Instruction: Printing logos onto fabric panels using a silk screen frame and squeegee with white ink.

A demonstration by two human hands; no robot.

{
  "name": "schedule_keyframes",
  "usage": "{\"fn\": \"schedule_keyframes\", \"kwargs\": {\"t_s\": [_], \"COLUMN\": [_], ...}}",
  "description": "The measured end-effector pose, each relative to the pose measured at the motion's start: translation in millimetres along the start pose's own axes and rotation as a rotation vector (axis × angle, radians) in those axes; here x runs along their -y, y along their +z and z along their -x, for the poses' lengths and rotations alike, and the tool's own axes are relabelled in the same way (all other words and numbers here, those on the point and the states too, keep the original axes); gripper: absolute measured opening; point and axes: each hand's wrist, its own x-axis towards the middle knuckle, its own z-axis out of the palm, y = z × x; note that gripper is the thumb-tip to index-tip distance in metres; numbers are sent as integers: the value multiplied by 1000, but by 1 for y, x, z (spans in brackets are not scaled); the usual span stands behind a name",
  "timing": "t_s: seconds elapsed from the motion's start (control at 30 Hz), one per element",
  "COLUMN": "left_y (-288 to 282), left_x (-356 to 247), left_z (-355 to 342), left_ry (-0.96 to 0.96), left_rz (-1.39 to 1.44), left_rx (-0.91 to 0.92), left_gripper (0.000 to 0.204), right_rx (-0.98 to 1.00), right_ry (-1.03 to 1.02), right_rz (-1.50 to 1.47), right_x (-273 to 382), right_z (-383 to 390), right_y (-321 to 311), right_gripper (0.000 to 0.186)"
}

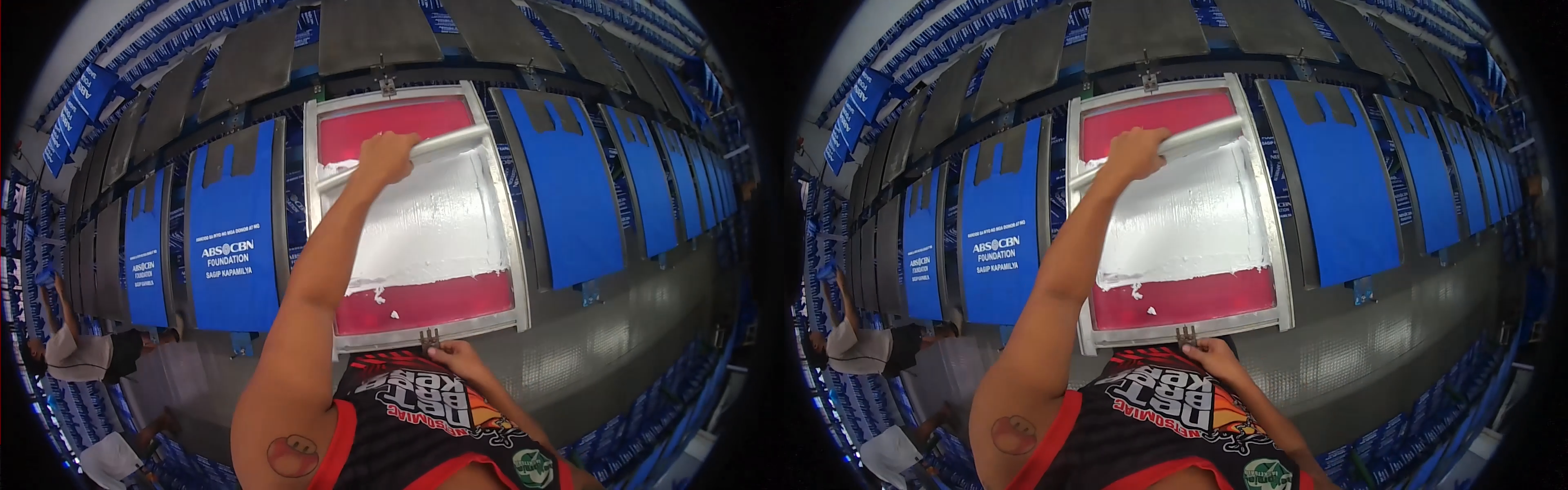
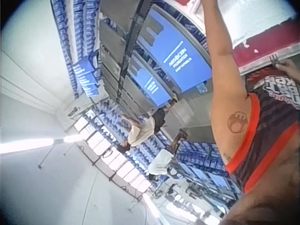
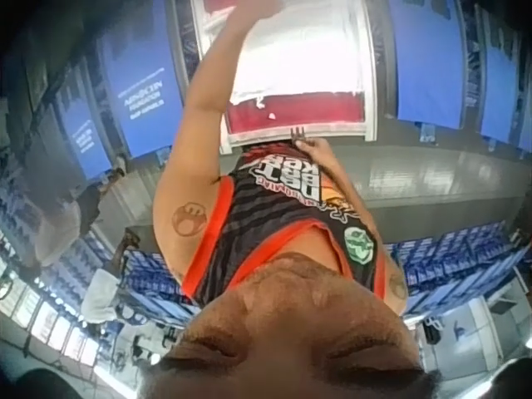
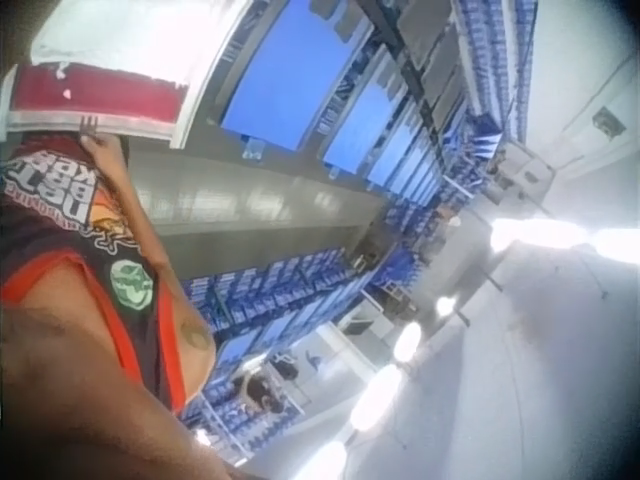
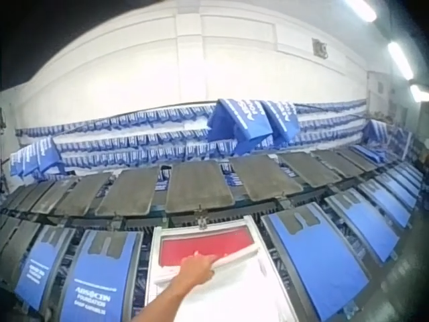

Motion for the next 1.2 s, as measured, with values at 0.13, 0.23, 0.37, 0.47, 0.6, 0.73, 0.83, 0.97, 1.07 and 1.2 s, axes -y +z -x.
{"fn": "schedule_keyframes", "kwargs": {"t_s": [0.13, 0.23, 0.37, 0.47, 0.6, 0.73, 0.83, 0.97, 1.07, 1.2], "left_y": [116, 133, 56, 24, 25, 37, 53, 51, 43, 32], "left_x": [15, -5, -36, -50, -67, -81, -81, -67, -50, -3], "left_z": [48, 97, 128, 150, 180, 183, 177, 186, 193, 242], "left_ry": [155, 240, 155, 54, 24, 18, 19, -7, -51, -184], "left_rz": [-93, -18, -30, 38, 44, 25, -15, 19, -27, -100], "left_rx": [-347, -450, -114, 96, 186, 235, 255, 255, 249, 59], "left_gripper": [33, 27, 29, 35, 37, 36, 33, 30, 28, 19], "right_rx": [-146, -196, -177, -176, -175, -80, -21, -89, -694, -267], "right_ry": [44, 35, -23, -67, -132, -96, -95, -299, -1037, -704], "right_rz": [314, 300, 395, 369, 392, 274, 459, 929, 1480, 1574], "right_x": [-9, -23, -4, -4, -5, -18, -3, 96, 178, 163], "right_z": [-4, -9, -3, -7, -6, -15, -11, 28, 23, -47], "right_y": [4, 4, 4, 4, 5, -5, -17, -27, -30, -87], "right_gripper": [28, 23, 20, 21, 22, 30, 38, 39, 61, 32]}}
